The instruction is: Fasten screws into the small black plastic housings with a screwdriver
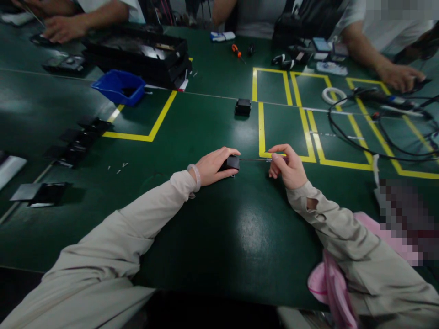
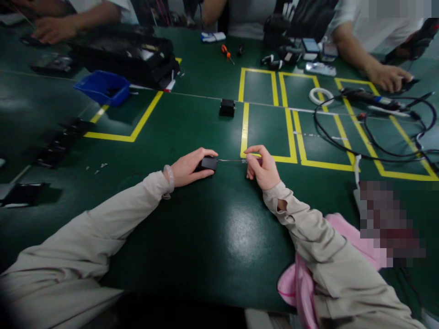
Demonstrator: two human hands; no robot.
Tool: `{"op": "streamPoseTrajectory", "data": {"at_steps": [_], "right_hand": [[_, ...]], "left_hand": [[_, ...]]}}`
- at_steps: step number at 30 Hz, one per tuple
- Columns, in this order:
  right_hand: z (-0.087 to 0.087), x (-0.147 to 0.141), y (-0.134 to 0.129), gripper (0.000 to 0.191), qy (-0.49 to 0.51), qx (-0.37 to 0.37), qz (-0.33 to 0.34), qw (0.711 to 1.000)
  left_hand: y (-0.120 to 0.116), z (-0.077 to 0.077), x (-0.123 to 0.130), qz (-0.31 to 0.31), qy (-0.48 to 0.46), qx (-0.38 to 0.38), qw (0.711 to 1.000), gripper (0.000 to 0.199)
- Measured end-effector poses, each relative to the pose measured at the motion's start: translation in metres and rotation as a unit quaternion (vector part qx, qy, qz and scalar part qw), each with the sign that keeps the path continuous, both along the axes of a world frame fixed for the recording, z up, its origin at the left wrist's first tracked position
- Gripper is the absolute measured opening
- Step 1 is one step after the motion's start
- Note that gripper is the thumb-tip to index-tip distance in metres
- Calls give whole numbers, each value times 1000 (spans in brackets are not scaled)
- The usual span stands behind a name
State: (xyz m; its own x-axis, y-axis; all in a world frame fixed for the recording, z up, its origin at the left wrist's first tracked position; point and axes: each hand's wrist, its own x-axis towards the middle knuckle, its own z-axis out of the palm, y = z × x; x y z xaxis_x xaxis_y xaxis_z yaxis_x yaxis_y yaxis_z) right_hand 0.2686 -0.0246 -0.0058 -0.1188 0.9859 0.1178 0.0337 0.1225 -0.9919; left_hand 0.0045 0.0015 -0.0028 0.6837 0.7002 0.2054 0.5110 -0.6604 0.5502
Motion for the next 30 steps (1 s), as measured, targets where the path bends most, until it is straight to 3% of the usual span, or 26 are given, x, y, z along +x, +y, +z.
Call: {"op": "streamPoseTrajectory", "data": {"at_steps": [30], "right_hand": [[-1, -1, 0, 25, 10, 14, 4, 1000]], "left_hand": [[0, 0, 0, -2, -1, 5, 1000, 44]]}}
